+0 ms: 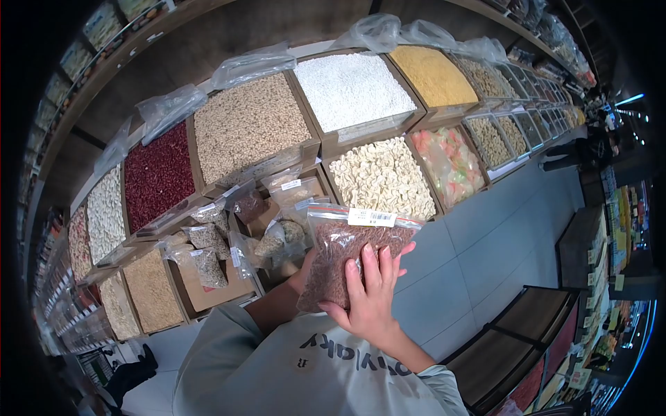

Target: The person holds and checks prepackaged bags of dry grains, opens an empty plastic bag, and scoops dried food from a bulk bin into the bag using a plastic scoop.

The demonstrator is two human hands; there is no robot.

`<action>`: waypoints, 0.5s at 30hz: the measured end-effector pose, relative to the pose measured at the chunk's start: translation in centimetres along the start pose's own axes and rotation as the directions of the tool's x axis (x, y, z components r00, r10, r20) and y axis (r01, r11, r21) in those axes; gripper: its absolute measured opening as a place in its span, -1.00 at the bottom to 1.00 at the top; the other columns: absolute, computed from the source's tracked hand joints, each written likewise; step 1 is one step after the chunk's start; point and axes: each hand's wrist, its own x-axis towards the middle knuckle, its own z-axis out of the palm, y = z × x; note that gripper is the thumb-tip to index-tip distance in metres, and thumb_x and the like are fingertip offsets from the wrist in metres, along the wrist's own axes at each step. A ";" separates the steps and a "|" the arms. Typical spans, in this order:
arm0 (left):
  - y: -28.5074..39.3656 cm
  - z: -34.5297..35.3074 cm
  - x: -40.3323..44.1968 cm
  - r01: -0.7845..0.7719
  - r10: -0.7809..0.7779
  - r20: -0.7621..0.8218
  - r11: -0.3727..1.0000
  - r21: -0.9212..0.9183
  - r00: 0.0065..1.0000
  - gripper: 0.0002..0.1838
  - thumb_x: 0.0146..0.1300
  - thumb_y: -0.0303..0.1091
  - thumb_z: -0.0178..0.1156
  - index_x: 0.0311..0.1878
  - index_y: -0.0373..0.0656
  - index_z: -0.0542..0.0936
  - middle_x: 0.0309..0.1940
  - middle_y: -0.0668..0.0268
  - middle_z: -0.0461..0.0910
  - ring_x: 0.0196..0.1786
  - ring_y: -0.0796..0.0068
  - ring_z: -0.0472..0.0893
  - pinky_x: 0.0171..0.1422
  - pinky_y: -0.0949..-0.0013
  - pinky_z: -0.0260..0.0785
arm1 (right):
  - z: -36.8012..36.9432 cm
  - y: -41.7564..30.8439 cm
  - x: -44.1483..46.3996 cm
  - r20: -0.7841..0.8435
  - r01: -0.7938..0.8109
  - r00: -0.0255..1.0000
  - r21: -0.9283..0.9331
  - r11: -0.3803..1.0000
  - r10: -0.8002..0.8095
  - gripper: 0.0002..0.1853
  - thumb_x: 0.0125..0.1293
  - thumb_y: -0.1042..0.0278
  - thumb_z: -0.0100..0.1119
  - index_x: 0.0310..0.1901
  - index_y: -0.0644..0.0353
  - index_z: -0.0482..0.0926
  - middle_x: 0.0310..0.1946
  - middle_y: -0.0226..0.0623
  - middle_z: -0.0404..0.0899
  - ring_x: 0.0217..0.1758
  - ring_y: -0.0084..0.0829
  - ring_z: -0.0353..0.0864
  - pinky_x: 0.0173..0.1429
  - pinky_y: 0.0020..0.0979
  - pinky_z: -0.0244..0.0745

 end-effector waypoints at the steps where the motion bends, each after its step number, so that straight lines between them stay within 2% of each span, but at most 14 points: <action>1: 0.0 0.0 0.0 -0.002 0.002 0.002 1.000 -0.003 1.000 -0.13 0.41 0.29 -0.27 0.56 -0.17 -0.05 0.56 0.04 -0.08 0.56 0.11 0.06 0.65 -0.03 -0.18 | 0.0 0.0 0.0 -0.002 0.006 1.000 -0.002 1.000 -0.006 0.01 0.05 -0.18 0.37 0.43 0.26 0.19 0.47 0.22 0.03 0.51 0.35 -0.06 0.46 0.34 -0.19; 3: -0.1 0.0 0.0 -0.006 0.006 0.010 1.000 0.000 1.000 -0.13 0.41 0.29 -0.27 0.56 -0.17 -0.05 0.56 0.04 -0.08 0.56 0.11 0.06 0.65 -0.03 -0.18 | 0.1 -0.1 0.0 -0.004 0.012 1.000 -0.004 1.000 -0.012 0.01 0.05 -0.18 0.37 0.43 0.26 0.20 0.46 0.22 0.03 0.51 0.35 -0.06 0.47 0.34 -0.20; 5: 0.0 0.1 0.0 -0.017 0.017 0.015 1.000 0.005 1.000 -0.12 0.41 0.30 -0.28 0.56 -0.17 -0.05 0.56 0.04 -0.08 0.56 0.12 0.06 0.65 -0.03 -0.18 | 0.1 -0.3 0.1 -0.042 -0.027 0.999 0.068 0.997 0.030 -0.09 0.02 -0.13 0.42 0.34 0.23 0.35 0.42 0.16 0.17 0.53 0.26 -0.04 0.51 0.32 -0.30; 15: -0.3 -0.2 0.2 -0.032 0.033 0.040 0.999 -0.015 0.999 -0.10 0.40 0.34 -0.30 0.56 -0.18 -0.05 0.56 0.02 -0.07 0.56 0.12 0.07 0.65 -0.02 -0.18 | -0.2 -0.1 0.4 -0.026 -0.053 0.998 0.109 0.993 0.056 -0.08 0.04 -0.12 0.41 0.36 0.25 0.31 0.43 0.17 0.15 0.51 0.28 -0.02 0.51 0.30 -0.29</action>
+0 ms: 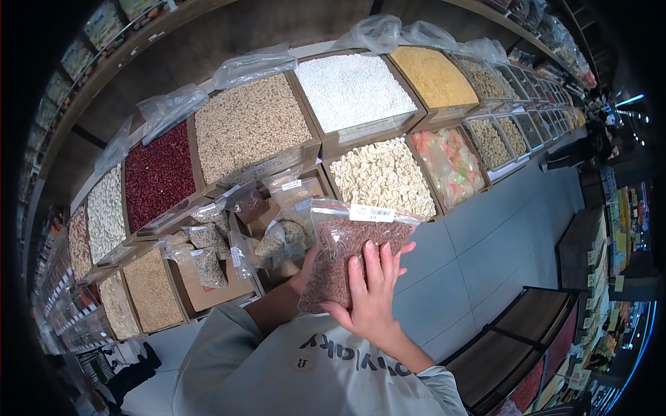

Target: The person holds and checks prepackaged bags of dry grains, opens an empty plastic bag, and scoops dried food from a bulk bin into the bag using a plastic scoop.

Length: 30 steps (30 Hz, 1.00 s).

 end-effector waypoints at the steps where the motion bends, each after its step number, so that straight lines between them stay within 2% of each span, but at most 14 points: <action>1: 0.0 0.0 0.0 0.001 -0.001 0.007 1.000 -0.002 1.000 -0.10 0.40 0.34 -0.31 0.56 -0.18 -0.05 0.56 0.02 -0.07 0.56 0.12 0.07 0.65 -0.02 -0.18 | 0.0 0.0 0.0 0.010 -0.007 1.000 -0.003 1.000 0.007 -0.07 0.04 -0.13 0.41 0.37 0.26 0.30 0.43 0.17 0.14 0.51 0.28 -0.02 0.50 0.30 -0.29; 8: 0.0 -0.5 0.1 -0.027 0.029 0.048 0.999 -0.039 0.998 -0.08 0.39 0.37 -0.32 0.55 -0.19 -0.05 0.55 0.00 -0.07 0.56 0.12 0.08 0.65 -0.02 -0.18 | 0.0 0.5 0.1 0.035 -0.021 0.999 0.034 0.999 0.020 -0.04 0.12 -0.18 0.33 0.41 0.28 0.21 0.45 0.19 0.09 0.52 0.30 -0.06 0.48 0.32 -0.24; 10: 0.0 -0.1 0.0 -0.010 0.009 -0.053 1.000 -0.021 0.999 -0.06 0.38 0.40 -0.34 0.55 -0.19 -0.05 0.55 -0.01 -0.06 0.55 0.13 0.09 0.65 -0.01 -0.18 | -0.1 0.8 0.1 0.048 -0.021 0.999 0.036 0.999 0.019 -0.04 0.13 -0.18 0.31 0.42 0.29 0.20 0.45 0.19 0.09 0.52 0.31 -0.06 0.47 0.33 -0.23; 14: 0.0 -0.5 0.4 -0.012 0.011 -0.021 0.999 -0.044 1.000 -0.05 0.37 0.41 -0.32 0.56 -0.18 -0.06 0.55 -0.01 -0.06 0.55 0.13 0.08 0.65 -0.01 -0.18 | -0.3 0.7 0.4 0.075 -0.036 0.997 0.034 0.999 0.033 -0.06 0.16 -0.18 0.28 0.42 0.30 0.20 0.45 0.20 0.08 0.51 0.31 -0.03 0.47 0.32 -0.23; 17: 0.0 -0.2 0.6 -0.022 0.017 -0.054 0.995 -0.094 0.998 -0.07 0.38 0.38 -0.33 0.56 -0.17 -0.07 0.55 -0.01 -0.07 0.56 0.14 0.07 0.65 -0.01 -0.19 | -0.4 0.6 0.6 0.103 -0.049 0.994 0.014 0.999 0.048 -0.08 0.17 -0.17 0.27 0.41 0.32 0.22 0.46 0.20 0.07 0.51 0.30 -0.02 0.48 0.30 -0.22; 19: -0.3 -1.0 0.8 -0.050 0.066 0.086 0.984 -0.168 0.994 -0.10 0.40 0.35 -0.33 0.56 -0.17 -0.06 0.55 -0.02 -0.07 0.56 0.14 0.05 0.65 -0.01 -0.21 | -0.6 0.6 0.7 0.113 -0.055 0.992 0.006 0.998 0.054 -0.09 0.18 -0.16 0.27 0.40 0.33 0.23 0.46 0.20 0.07 0.51 0.30 -0.02 0.48 0.29 -0.22; 20: -0.3 -1.1 0.7 -0.050 0.065 0.086 0.984 -0.169 0.994 -0.10 0.40 0.35 -0.33 0.56 -0.17 -0.06 0.55 -0.02 -0.07 0.56 0.14 0.05 0.65 -0.01 -0.21 | -0.6 0.5 0.8 0.124 -0.061 0.990 -0.002 0.998 0.061 -0.10 0.18 -0.15 0.27 0.39 0.33 0.23 0.46 0.20 0.07 0.51 0.30 -0.02 0.48 0.28 -0.21; 22: -0.3 -0.8 0.4 -0.032 0.032 -0.010 0.997 -0.067 0.999 -0.12 0.41 0.30 -0.30 0.56 -0.18 -0.06 0.55 -0.03 -0.06 0.57 0.14 0.04 0.65 -0.01 -0.20 | -0.8 0.5 0.9 0.131 -0.065 0.989 0.002 0.998 0.065 -0.10 0.18 -0.15 0.27 0.39 0.34 0.23 0.46 0.20 0.07 0.51 0.30 -0.03 0.48 0.28 -0.21; 26: -0.4 -0.6 0.8 -0.025 0.024 -0.020 0.999 -0.038 1.000 -0.12 0.41 0.28 -0.27 0.56 -0.19 -0.05 0.55 -0.01 -0.05 0.57 0.15 0.04 0.65 -0.01 -0.19 | -0.8 0.6 1.0 0.140 -0.067 0.988 0.012 0.998 0.064 -0.12 0.19 -0.14 0.26 0.38 0.37 0.25 0.46 0.21 0.07 0.51 0.32 -0.03 0.49 0.27 -0.20; 29: -0.5 0.3 0.7 -0.124 0.127 -0.034 0.989 0.080 0.991 -0.13 0.41 0.26 -0.24 0.55 -0.20 -0.06 0.55 0.00 -0.05 0.57 0.16 0.05 0.64 0.00 -0.17 | -0.8 0.7 1.0 0.153 -0.073 0.986 0.022 0.997 0.069 -0.12 0.20 -0.14 0.25 0.37 0.38 0.26 0.46 0.21 0.07 0.51 0.32 -0.04 0.49 0.27 -0.21; 30: -0.4 -0.2 0.6 -0.086 0.087 -0.029 0.996 0.040 0.996 -0.12 0.41 0.27 -0.24 0.56 -0.20 -0.06 0.55 0.03 -0.05 0.57 0.17 0.03 0.64 -0.01 -0.16 | -0.8 0.7 1.0 0.153 -0.073 0.986 0.022 0.997 0.069 -0.12 0.20 -0.14 0.25 0.37 0.38 0.26 0.46 0.21 0.07 0.51 0.32 -0.04 0.49 0.27 -0.21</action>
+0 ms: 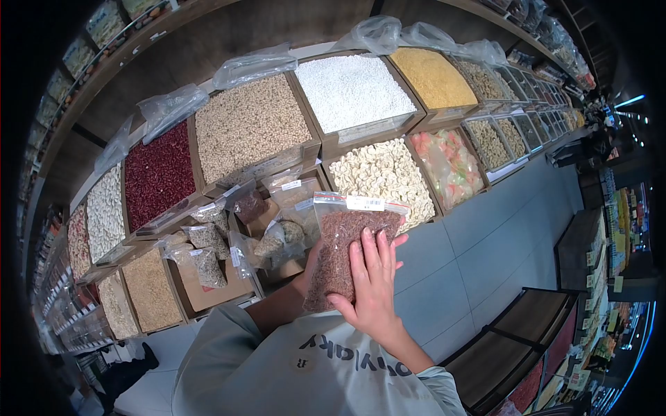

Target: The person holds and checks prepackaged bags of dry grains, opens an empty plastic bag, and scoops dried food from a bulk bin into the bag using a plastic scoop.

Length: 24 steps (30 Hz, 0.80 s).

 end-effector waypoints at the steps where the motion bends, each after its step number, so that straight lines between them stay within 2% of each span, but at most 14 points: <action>1: 0.0 -0.3 0.0 0.041 -0.040 0.008 0.998 -0.039 0.999 -0.12 0.41 0.27 -0.25 0.56 -0.20 -0.07 0.56 0.06 -0.05 0.58 0.17 0.02 0.64 -0.01 -0.16 | -0.1 0.0 0.0 0.004 -0.002 1.000 -0.001 1.000 0.002 -0.12 0.19 -0.14 0.25 0.37 0.38 0.26 0.46 0.20 0.07 0.52 0.31 -0.04 0.50 0.26 -0.21; 5: -0.1 -0.1 0.1 0.033 -0.031 0.029 0.998 -0.048 0.999 -0.13 0.41 0.26 -0.26 0.56 -0.19 -0.08 0.57 0.12 -0.06 0.59 0.18 -0.02 0.63 -0.05 -0.15 | -0.4 -0.2 0.2 0.032 -0.015 0.999 -0.012 1.000 0.016 -0.11 0.18 -0.12 0.27 0.38 0.37 0.27 0.47 0.17 0.07 0.53 0.26 -0.04 0.51 0.24 -0.20; 7: 0.0 0.9 0.1 -0.025 0.026 -0.016 0.999 0.046 1.000 -0.13 0.42 0.26 -0.26 0.56 -0.19 -0.08 0.58 0.15 -0.09 0.60 0.19 -0.05 0.63 -0.06 -0.16 | -0.5 -0.3 0.3 0.033 -0.018 0.999 -0.009 1.000 0.018 -0.11 0.17 -0.11 0.28 0.38 0.37 0.27 0.47 0.16 0.07 0.53 0.25 -0.04 0.51 0.23 -0.20; 11: -0.1 0.7 0.2 -0.048 0.047 0.009 0.998 0.050 0.999 -0.14 0.42 0.26 -0.26 0.56 -0.18 -0.08 0.58 0.13 -0.12 0.61 0.17 -0.07 0.63 -0.04 -0.15 | -0.5 -0.4 0.4 0.038 -0.014 0.999 0.002 1.000 0.014 -0.11 0.16 -0.09 0.30 0.39 0.35 0.27 0.48 0.14 0.07 0.54 0.23 -0.03 0.51 0.24 -0.20; 24: -0.4 0.0 -0.1 0.044 -0.044 0.066 0.999 0.008 0.997 -0.12 0.41 0.28 -0.25 0.56 -0.18 -0.08 0.57 0.11 -0.11 0.60 0.16 -0.07 0.63 -0.04 -0.15 | 0.0 -1.2 -0.7 -0.027 0.040 0.999 -0.052 0.998 -0.041 -0.11 0.08 -0.14 0.34 0.35 0.28 0.34 0.45 0.12 0.14 0.52 0.21 0.01 0.48 0.32 -0.26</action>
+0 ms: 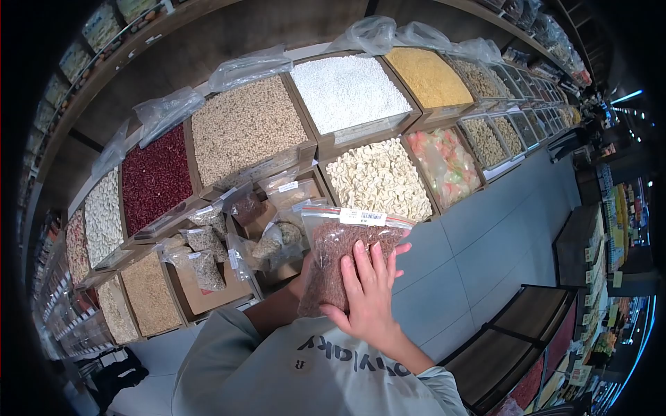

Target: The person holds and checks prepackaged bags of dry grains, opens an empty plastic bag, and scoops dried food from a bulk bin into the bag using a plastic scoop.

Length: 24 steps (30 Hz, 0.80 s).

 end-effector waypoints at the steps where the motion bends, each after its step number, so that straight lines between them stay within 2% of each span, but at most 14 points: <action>1: 0.0 -0.1 0.0 0.003 -0.003 0.003 1.000 -0.006 1.000 -0.12 0.41 0.28 -0.25 0.56 -0.18 -0.08 0.57 0.11 -0.10 0.60 0.16 -0.07 0.63 -0.03 -0.15 | 0.1 0.0 -0.2 -0.009 0.007 1.000 -0.012 1.000 -0.007 -0.11 0.07 -0.15 0.35 0.34 0.27 0.35 0.44 0.12 0.16 0.52 0.21 0.01 0.49 0.32 -0.28; 8: -0.1 -0.9 0.1 0.035 -0.032 0.049 0.997 -0.065 0.998 -0.11 0.40 0.30 -0.24 0.56 -0.18 -0.08 0.57 0.10 -0.10 0.60 0.15 -0.06 0.63 -0.03 -0.14 | 0.4 0.2 -0.7 -0.085 0.037 0.996 0.028 0.999 -0.034 -0.15 0.12 -0.17 0.31 0.32 0.26 0.37 0.41 0.12 0.21 0.53 0.20 0.00 0.52 0.30 -0.35; 16: -0.3 -2.3 0.3 0.067 -0.052 0.101 0.985 -0.157 0.994 -0.10 0.40 0.31 -0.23 0.56 -0.17 -0.08 0.57 0.09 -0.09 0.60 0.15 -0.06 0.63 -0.03 -0.14 | 1.0 0.8 -1.1 -0.114 0.062 0.992 0.069 0.996 -0.053 -0.16 0.20 -0.22 0.24 0.34 0.27 0.33 0.43 0.13 0.17 0.54 0.23 -0.02 0.51 0.31 -0.35; 18: -0.3 -2.4 0.5 0.074 -0.066 0.050 0.982 -0.174 0.997 -0.09 0.40 0.31 -0.23 0.56 -0.17 -0.08 0.57 0.08 -0.09 0.60 0.15 -0.06 0.63 -0.02 -0.14 | 1.0 0.9 -1.1 -0.113 0.065 0.992 0.067 0.996 -0.057 -0.15 0.21 -0.23 0.23 0.35 0.27 0.32 0.43 0.14 0.16 0.54 0.23 -0.03 0.51 0.31 -0.34; 19: -0.2 -2.2 0.5 0.088 -0.099 -0.043 0.974 -0.207 0.994 -0.09 0.39 0.32 -0.22 0.56 -0.17 -0.08 0.56 0.07 -0.08 0.60 0.15 -0.04 0.63 -0.02 -0.13 | 1.1 1.0 -1.0 -0.114 0.060 0.992 0.084 0.995 -0.050 -0.15 0.22 -0.23 0.21 0.36 0.27 0.30 0.44 0.14 0.15 0.53 0.24 -0.03 0.51 0.30 -0.34; 20: -0.2 -2.1 0.4 0.088 -0.099 -0.042 0.974 -0.207 0.994 -0.09 0.39 0.32 -0.22 0.56 -0.17 -0.08 0.56 0.07 -0.08 0.60 0.15 -0.04 0.63 -0.02 -0.13 | 1.1 1.0 -1.0 -0.115 0.055 0.992 0.100 0.993 -0.043 -0.14 0.23 -0.24 0.20 0.37 0.27 0.29 0.44 0.15 0.14 0.53 0.24 -0.03 0.51 0.30 -0.34; 22: -0.4 -2.0 -0.1 0.022 -0.023 0.092 1.000 0.013 0.995 -0.11 0.41 0.30 -0.22 0.55 -0.18 -0.04 0.55 0.08 -0.04 0.58 0.15 0.01 0.62 -0.01 -0.10 | 1.0 1.0 -1.0 -0.113 0.055 0.993 0.098 0.994 -0.044 -0.14 0.24 -0.24 0.19 0.38 0.27 0.28 0.44 0.16 0.14 0.53 0.25 -0.03 0.50 0.30 -0.33; 24: -0.2 -1.4 -0.1 0.004 -0.008 0.091 0.999 0.035 0.996 -0.12 0.41 0.30 -0.22 0.55 -0.18 -0.03 0.56 0.08 -0.04 0.58 0.14 0.01 0.62 0.00 -0.09 | 1.0 1.1 -1.0 -0.112 0.054 0.993 0.096 0.994 -0.044 -0.14 0.25 -0.24 0.18 0.38 0.28 0.27 0.44 0.16 0.14 0.53 0.25 -0.03 0.50 0.30 -0.33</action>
